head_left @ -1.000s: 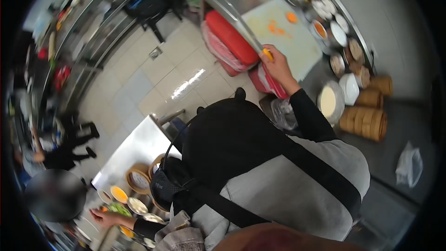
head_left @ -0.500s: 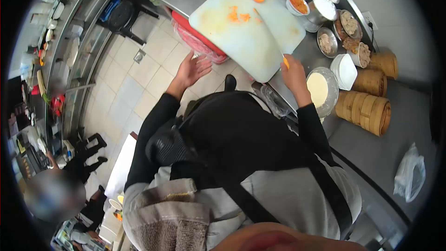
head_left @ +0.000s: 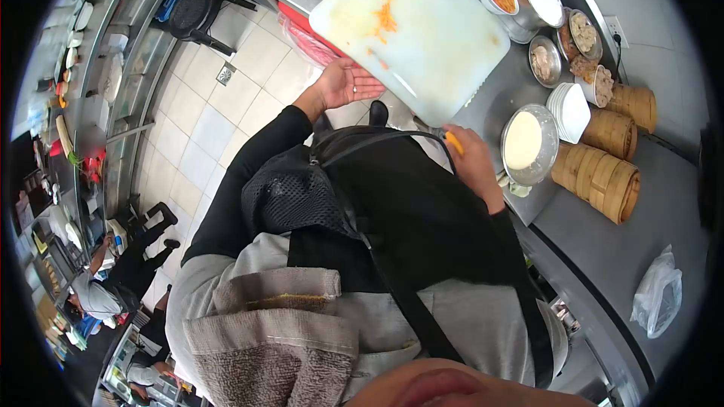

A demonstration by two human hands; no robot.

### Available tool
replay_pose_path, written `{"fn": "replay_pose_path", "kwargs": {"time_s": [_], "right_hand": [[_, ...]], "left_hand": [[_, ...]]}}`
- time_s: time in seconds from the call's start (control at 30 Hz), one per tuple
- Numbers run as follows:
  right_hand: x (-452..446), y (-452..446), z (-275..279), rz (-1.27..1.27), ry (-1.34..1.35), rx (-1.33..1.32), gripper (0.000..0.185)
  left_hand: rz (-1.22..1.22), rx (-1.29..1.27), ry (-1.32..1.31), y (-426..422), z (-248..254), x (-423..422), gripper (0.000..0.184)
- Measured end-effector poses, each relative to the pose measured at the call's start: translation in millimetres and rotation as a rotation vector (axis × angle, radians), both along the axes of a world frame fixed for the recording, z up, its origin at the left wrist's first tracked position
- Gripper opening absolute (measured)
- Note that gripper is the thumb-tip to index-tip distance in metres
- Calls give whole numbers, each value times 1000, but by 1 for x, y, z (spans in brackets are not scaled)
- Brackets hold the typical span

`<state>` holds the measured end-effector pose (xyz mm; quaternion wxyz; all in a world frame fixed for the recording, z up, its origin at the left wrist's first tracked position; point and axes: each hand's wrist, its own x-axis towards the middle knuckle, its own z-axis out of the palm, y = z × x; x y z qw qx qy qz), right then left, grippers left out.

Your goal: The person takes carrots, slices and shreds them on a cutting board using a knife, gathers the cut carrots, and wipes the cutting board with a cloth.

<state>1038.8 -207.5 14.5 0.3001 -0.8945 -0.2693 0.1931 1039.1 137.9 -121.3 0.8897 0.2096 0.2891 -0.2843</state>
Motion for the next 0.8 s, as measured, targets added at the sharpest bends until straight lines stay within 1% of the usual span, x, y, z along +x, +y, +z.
{"fn": "replay_pose_path", "kwargs": {"time_s": [0.03, 0.13, 0.27, 0.37, 0.47, 0.57, 0.67, 0.7, 0.73, 0.8], "right_hand": [[-4, 7, 5, -4, 38, 16, 30], [-1, 9, -1, -59, -72, 101, 31], [44, 19, 1, -204, -88, -30, 31], [58, 15, 3, -117, -182, -114, 30], [43, 0, 1, -20, -218, -81, 29], [7, -4, 16, 16, -80, -118, 28], [-7, 0, 22, 63, 21, -55, 28], [-6, 6, 28, 24, 7, -15, 28], [3, 7, 23, 11, -60, -10, 29], [40, 6, 6, -22, -198, -10, 30]], "left_hand": [[-12, -11, -5, 0, 1, -2, 64], [-41, -61, 17, 8, -9, -2, 62], [-23, -3, 70, 7, -21, 2, 61], [-10, -17, 90, 11, -6, 0, 62], [-78, -26, 48, -7, -11, -5, 63], [-55, -77, 9, -12, -18, -5, 65], [27, -106, 38, 1, -13, -8, 68], [48, -125, 46, 6, -8, -6, 69], [65, -145, 51, 9, -5, -4, 69], [26, -111, 52, 11, -14, 1, 65]]}}
